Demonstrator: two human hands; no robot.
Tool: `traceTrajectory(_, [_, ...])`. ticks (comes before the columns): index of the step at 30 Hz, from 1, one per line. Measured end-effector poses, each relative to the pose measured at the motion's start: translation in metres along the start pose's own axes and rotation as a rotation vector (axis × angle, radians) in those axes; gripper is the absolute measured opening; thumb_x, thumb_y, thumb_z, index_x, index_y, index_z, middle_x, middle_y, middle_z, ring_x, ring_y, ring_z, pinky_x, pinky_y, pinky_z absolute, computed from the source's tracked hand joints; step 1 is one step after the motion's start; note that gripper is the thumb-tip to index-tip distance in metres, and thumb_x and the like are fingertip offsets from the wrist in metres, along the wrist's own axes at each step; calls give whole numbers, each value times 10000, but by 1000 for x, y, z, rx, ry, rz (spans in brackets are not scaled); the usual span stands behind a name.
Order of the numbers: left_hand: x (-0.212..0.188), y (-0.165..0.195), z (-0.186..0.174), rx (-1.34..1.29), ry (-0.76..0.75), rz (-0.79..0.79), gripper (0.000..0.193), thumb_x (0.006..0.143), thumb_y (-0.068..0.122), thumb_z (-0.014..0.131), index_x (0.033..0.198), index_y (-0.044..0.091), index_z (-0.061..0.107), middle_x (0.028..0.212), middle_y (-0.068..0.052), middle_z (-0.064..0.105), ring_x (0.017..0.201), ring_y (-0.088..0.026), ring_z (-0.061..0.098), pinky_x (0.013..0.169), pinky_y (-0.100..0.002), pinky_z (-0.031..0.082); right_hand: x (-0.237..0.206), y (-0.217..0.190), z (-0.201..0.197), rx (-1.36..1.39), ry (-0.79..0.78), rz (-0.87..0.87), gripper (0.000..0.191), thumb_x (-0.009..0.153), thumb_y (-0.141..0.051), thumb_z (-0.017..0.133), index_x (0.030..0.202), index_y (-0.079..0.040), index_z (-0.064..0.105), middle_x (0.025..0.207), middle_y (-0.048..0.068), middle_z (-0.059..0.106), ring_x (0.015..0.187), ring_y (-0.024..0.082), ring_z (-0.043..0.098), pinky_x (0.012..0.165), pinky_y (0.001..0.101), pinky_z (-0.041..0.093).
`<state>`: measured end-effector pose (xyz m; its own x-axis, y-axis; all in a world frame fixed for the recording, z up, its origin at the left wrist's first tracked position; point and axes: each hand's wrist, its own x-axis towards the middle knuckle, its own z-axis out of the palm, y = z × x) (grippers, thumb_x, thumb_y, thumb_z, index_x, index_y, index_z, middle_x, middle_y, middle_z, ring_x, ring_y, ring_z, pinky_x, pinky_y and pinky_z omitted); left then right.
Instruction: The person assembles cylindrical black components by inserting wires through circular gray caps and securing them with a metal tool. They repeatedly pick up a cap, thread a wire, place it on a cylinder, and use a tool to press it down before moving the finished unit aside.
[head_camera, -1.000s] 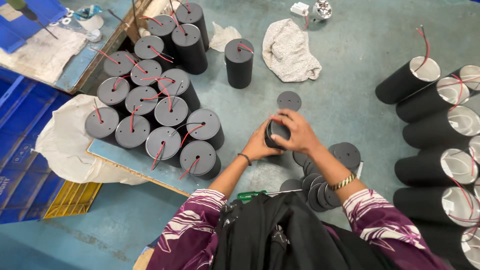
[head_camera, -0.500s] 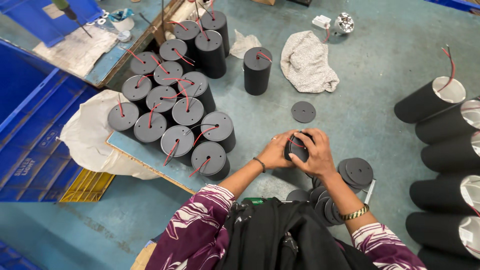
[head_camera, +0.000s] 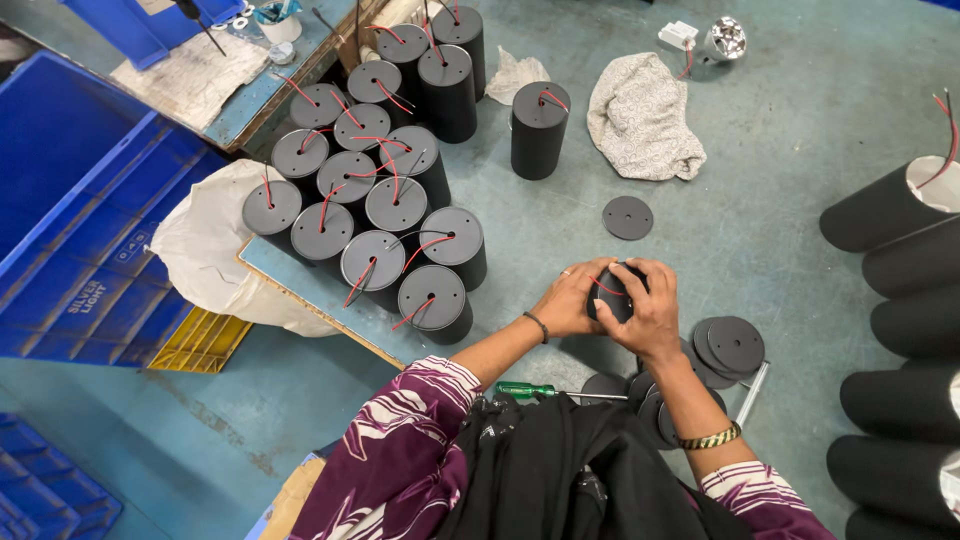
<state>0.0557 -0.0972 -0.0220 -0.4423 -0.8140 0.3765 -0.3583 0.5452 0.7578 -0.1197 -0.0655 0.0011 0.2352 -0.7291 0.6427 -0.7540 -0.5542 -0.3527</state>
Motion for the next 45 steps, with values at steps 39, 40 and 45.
traceTrajectory(39, [6, -11, 27, -83, -344, 87, 1075, 397, 236, 899, 1366, 18, 488, 1256, -198, 633, 1166, -365, 642, 966, -445, 517, -50, 12, -22, 312, 58, -149, 578, 850, -394, 741, 1335, -119, 589, 1369, 136, 543, 1277, 354, 547, 1098, 466, 469])
traceTrajectory(40, [7, -15, 29, -72, -329, 110, 1104, 374, 248, 905, 1364, 14, 476, 1238, -199, 633, 1146, -361, 647, 951, -443, 521, -50, 13, -23, 321, 74, -164, 570, 858, -395, 730, 1341, -127, 590, 1369, 130, 541, 1256, 346, 541, 1091, 458, 474])
traceTrajectory(45, [11, -23, 24, -71, -423, 45, 1160, 366, 278, 940, 1382, 12, 447, 1240, -199, 635, 1133, -338, 662, 933, -428, 538, -49, 15, -32, 147, 36, -253, 643, 811, -487, 712, 1326, -118, 601, 1368, 131, 555, 1248, 341, 525, 1070, 504, 429])
